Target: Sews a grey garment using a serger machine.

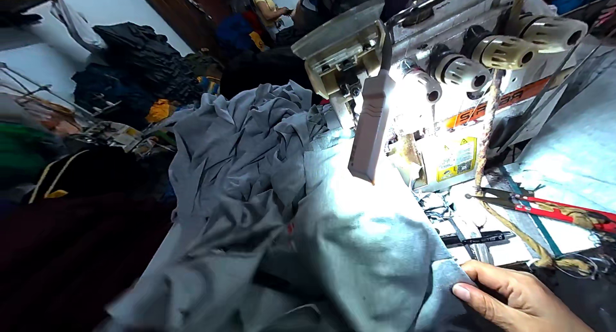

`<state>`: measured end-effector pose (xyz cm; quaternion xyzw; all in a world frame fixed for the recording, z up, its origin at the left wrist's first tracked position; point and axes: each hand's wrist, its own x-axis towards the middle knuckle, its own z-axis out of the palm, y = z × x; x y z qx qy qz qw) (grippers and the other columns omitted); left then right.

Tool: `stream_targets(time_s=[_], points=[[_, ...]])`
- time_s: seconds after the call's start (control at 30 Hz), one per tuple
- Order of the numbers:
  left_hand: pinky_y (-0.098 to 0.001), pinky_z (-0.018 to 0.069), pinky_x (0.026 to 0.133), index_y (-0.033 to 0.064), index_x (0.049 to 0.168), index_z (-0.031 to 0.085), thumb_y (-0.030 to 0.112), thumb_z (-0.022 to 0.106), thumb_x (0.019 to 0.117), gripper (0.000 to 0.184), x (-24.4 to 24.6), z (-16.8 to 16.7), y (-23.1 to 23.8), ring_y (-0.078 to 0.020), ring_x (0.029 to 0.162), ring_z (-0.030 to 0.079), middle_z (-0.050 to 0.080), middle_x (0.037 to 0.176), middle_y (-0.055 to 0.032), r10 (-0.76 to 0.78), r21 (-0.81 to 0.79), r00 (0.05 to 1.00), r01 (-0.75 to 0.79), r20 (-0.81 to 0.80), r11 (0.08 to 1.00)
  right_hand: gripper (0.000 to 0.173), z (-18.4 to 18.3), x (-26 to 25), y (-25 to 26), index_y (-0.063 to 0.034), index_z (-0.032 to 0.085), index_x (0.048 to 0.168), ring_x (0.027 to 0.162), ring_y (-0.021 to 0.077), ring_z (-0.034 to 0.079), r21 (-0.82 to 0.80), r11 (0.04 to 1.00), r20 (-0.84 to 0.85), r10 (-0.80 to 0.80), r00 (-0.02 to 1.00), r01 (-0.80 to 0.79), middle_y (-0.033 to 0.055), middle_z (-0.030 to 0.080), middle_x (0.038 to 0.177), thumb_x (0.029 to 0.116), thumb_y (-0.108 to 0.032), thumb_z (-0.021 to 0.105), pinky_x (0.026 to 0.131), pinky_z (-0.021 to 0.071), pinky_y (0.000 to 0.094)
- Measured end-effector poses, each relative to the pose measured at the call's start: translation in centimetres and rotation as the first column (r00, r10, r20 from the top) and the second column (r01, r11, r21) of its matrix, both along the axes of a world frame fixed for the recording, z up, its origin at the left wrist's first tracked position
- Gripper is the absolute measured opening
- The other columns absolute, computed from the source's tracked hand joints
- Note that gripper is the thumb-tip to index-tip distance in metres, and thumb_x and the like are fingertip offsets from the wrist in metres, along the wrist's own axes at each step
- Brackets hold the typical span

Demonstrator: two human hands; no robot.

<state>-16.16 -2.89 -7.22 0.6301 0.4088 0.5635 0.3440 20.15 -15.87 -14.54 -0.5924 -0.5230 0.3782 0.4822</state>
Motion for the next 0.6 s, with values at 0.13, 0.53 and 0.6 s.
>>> stream_targets(time_s=[0.13,0.53,0.6], points=[[-0.0239,0.0499,0.097,-0.0138,0.138,0.036,0.003,0.044,0.1018,0.041,0.6,5.2,7.2,-0.0021,0.108,0.058,0.055,0.123,-0.0087,0.395,0.168,0.889,-0.363,-0.232,0.916,0.019,0.0,-2.0,-0.3,0.0082,0.071,0.096,0.075,0.0088,0.065,0.02,0.997,-0.003,0.078,0.997,-0.078,0.0149,0.071,0.084,0.0989,-0.008,0.06,0.073,0.0521,0.0255],[-0.0395,0.0396,0.11,-0.022,0.133,0.047,-0.004,0.051,0.1002,0.038,2.0,-4.7,7.5,-0.034,0.127,0.054,0.054,0.134,-0.0366,0.15,-0.162,0.665,-0.384,-0.732,0.909,0.022,-2.1,-5.0,-0.2,0.0099,0.07,0.095,0.082,0.015,0.067,-0.016,1.0,-0.053,0.019,0.998,-0.019,0.0186,0.071,0.088,0.0995,-0.009,0.06,0.078,0.0528,0.0297],[-0.0498,0.0387,0.112,-0.0211,0.138,0.043,-0.001,0.053,0.0978,0.046,2.2,-4.2,6.2,-0.0434,0.13,0.052,0.051,0.136,-0.0401,0.237,-0.051,0.642,-0.396,-0.729,0.917,0.025,-2.1,-5.0,-0.3,0.0096,0.07,0.099,0.084,0.0089,0.066,-0.035,0.999,-0.073,-0.011,0.997,0.008,0.0167,0.071,0.091,0.1008,-0.012,0.059,0.08,0.0518,0.0247]])
